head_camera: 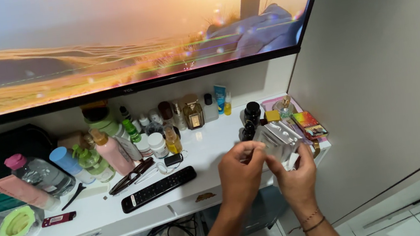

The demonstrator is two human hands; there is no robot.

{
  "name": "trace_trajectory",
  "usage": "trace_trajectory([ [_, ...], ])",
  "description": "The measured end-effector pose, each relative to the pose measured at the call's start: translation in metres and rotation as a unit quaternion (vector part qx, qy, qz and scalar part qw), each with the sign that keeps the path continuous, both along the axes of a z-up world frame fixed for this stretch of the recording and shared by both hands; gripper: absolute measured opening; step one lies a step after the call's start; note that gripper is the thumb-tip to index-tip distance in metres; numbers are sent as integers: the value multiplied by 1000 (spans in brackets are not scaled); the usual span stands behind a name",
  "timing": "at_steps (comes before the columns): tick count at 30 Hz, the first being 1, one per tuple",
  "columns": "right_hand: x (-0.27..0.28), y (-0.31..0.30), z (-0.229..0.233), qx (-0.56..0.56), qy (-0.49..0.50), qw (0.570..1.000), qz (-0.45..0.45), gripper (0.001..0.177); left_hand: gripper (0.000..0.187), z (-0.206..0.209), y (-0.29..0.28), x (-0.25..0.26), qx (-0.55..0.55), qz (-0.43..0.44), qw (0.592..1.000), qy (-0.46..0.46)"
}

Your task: Cleaning various cosmetic bottles and the vanity table surface using wet wipes.

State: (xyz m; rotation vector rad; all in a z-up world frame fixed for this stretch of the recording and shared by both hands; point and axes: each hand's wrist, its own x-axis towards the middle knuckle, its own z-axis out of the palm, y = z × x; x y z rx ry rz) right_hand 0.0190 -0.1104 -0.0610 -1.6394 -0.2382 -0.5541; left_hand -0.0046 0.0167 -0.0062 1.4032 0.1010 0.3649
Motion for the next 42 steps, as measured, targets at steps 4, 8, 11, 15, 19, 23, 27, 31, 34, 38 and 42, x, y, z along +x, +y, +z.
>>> trace_trajectory([
  [4, 3, -1, -2, 48, 14, 998, 24, 49, 18, 6, 3, -5, 75, 14, 997, -9],
  [8, 4, 0, 0, 13, -9, 1000, -3, 51, 19, 17, 5, -5, 64, -3, 998, 27],
  [11, 4, 0, 3, -17, -22, 999, -27, 51, 19, 18, 9, -3, 95, -1, 995, 37],
  [15, 3, 0, 7, -84, -24, 994, -70, 53, 17, 19, 11, 0, 114, 0, 992, 52],
  [19, 1, 0, 10, -117, -44, 987, -100, 57, 15, 19, 14, 4, 123, 14, 991, 56],
  [23, -1, 0, 17, -171, -77, 973, -136, 66, 12, 19, 18, 10, 156, -7, 984, 80],
  [27, -1, 2, 18, -186, -84, 968, -144, 77, 9, 5, 16, 18, 124, -40, 988, 84],
  [31, 1, 4, 16, -197, -89, 964, -157, 72, 8, -11, 9, 27, 55, -61, 994, 65],
  [34, 1, 6, 14, -191, -99, 963, -162, 73, 7, -10, 6, 26, 78, -39, 996, 32],
  [38, 0, 6, 14, -184, -95, 964, -164, 67, 9, -10, 1, 24, 65, -26, 997, 12],
  [42, -4, 5, 20, -169, -54, 973, -145, 67, 9, -14, -3, 22, 47, -22, 999, 14],
])
